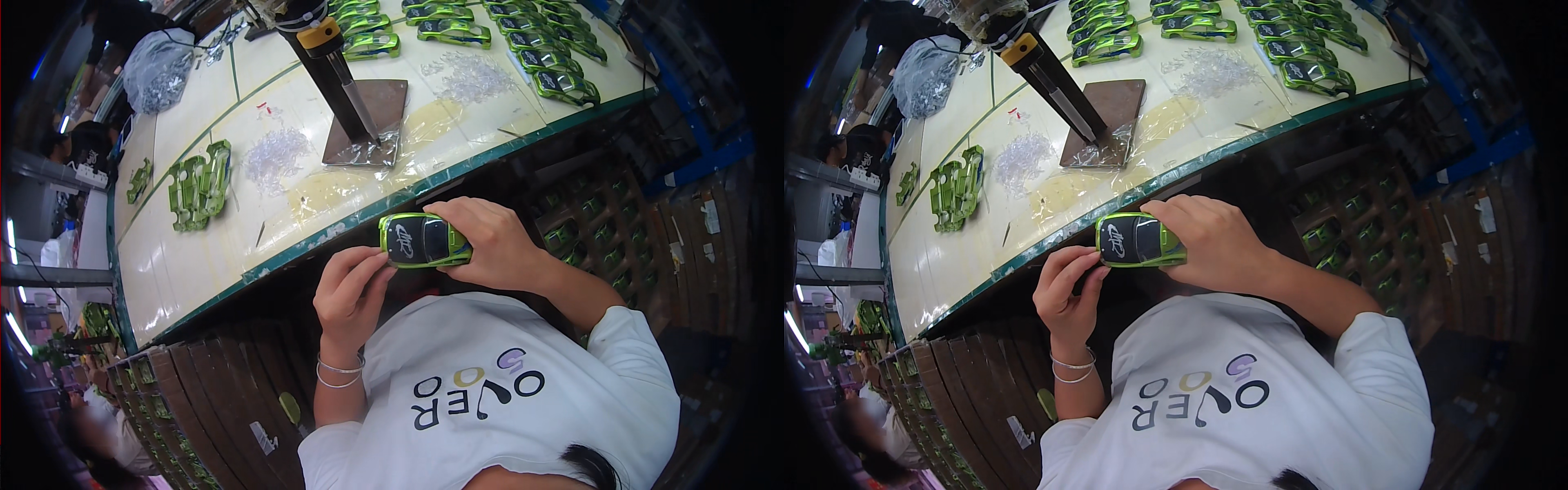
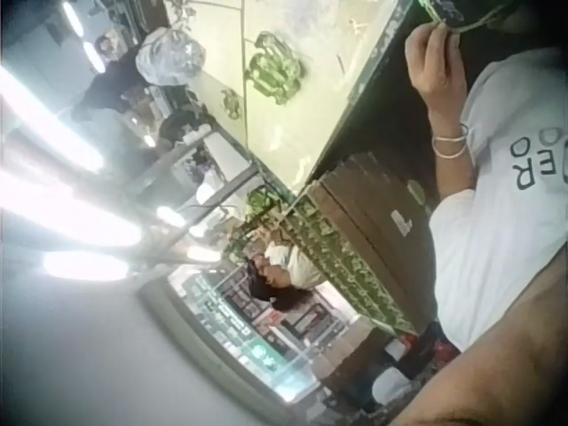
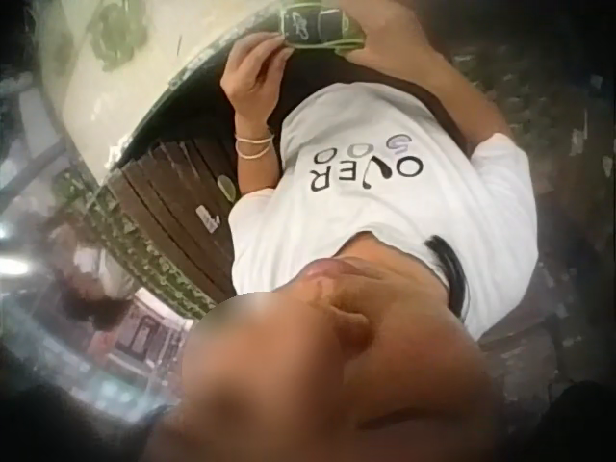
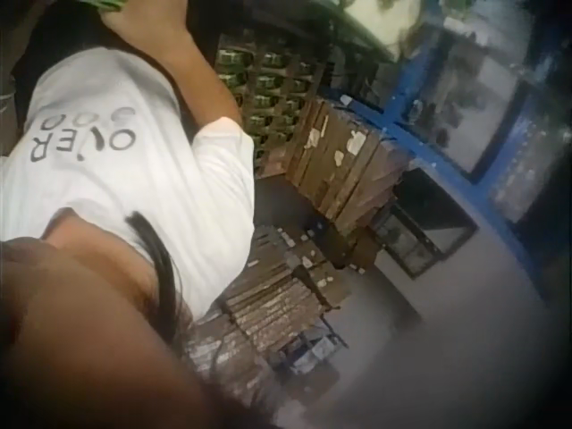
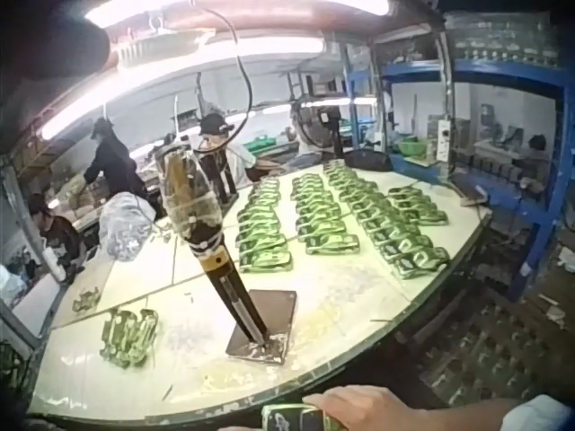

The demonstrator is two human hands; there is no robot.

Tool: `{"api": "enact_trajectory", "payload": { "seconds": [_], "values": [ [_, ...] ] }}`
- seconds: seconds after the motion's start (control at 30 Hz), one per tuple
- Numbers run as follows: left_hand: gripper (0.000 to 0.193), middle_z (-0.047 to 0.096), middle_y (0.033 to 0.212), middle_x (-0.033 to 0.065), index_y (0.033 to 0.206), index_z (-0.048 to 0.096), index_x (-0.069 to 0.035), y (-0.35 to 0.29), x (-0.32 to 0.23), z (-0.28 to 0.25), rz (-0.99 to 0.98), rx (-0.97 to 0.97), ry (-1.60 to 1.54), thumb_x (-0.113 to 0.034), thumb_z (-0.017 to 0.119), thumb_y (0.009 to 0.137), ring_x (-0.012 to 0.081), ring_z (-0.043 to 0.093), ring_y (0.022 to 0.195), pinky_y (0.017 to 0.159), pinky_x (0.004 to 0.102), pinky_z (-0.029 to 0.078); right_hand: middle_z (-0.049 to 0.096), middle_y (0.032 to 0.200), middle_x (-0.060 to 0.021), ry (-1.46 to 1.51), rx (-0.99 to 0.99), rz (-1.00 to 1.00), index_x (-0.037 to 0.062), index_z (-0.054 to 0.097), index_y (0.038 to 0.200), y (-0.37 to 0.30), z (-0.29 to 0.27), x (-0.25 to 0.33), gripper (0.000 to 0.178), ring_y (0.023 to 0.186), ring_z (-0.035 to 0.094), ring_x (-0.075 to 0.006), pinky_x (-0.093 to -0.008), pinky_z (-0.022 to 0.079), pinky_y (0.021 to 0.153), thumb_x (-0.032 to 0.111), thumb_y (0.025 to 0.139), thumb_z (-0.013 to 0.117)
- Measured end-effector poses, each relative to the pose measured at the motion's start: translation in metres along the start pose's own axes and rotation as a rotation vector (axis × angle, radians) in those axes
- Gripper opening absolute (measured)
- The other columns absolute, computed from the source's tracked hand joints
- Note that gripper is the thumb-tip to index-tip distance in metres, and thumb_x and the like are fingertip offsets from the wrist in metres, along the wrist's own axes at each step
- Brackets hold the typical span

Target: The person fits clear window inserts into toy car shells by hand, fastens them using a mounted power screwdriver, and places the assembled car bodies into partitioned cardboard trays.

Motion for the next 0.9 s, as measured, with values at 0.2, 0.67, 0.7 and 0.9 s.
{"api": "enact_trajectory", "payload": {
  "seconds": [0.2, 0.67, 0.7, 0.9],
  "values": [
    [0.024, 0.056, 0.079, 0.0112, 0.080, 0.059, 0.001, 0.001, -0.001, -0.001, 0.033, 0.056, 0.053, 0.005, 0.068, 0.058, 0.0215, 0.056, 0.068, 0.057, 0.0260, 0.046, 0.055, 0.086, -0.0108, -0.049, -0.007, -0.036, 0.0051, 0.049, 0.101, -0.003, 0.002, 0.000, 0.054, 0.078, 0.055, -0.0281, -0.0343, 0.045, 0.067, 0.012, 0.053, 0.070],
    [0.016, 0.056, 0.076, 0.0103, 0.074, 0.057, 0.001, 0.003, 0.006, -0.004, -0.016, 0.125, 0.026, 0.007, 0.063, 0.060, 0.0204, 0.055, 0.064, 0.055, 0.0254, 0.045, 0.055, 0.088, -0.0110, 0.008, 0.069, -0.026, 0.0050, 0.049, 0.102, -0.002, 0.011, 0.002, 0.054, 0.080, 0.055, -0.0281, -0.0340, 0.045, 0.069, 0.013, 0.053, 0.071],
    [0.016, 0.056, 0.076, 0.0103, 0.074, 0.057, 0.001, 0.003, 0.005, -0.005, -0.018, 0.123, 0.027, 0.007, 0.063, 0.060, 0.0204, 0.055, 0.064, 0.055, 0.0254, 0.045, 0.055, 0.088, -0.0110, 0.030, 0.079, 0.007, 0.0052, 0.049, 0.102, -0.001, 0.011, 0.001, 0.055, 0.080, 0.055, -0.0282, -0.0341, 0.045, 0.069, 0.013, 0.053, 0.071],
    [0.017, 0.054, 0.075, 0.0075, 0.076, 0.056, 0.001, 0.004, 0.009, -0.007, -0.150, 0.162, -0.081, 0.004, 0.064, 0.061, 0.0152, 0.054, 0.063, 0.055, 0.0231, 0.045, 0.055, 0.086, -0.0105, 0.083, 0.106, 0.042, 0.0066, 0.049, 0.102, 0.000, 0.016, 0.001, 0.053, 0.079, 0.055, -0.0278, -0.0342, 0.045, 0.069, 0.014, 0.054, 0.070]
  ]
}}
Point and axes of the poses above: each hand's wrist, its own y-axis towards the middle knuckle, its own z-axis out of the palm, x = y × z, the point moved 6 cm from there along y, towards the middle knuckle
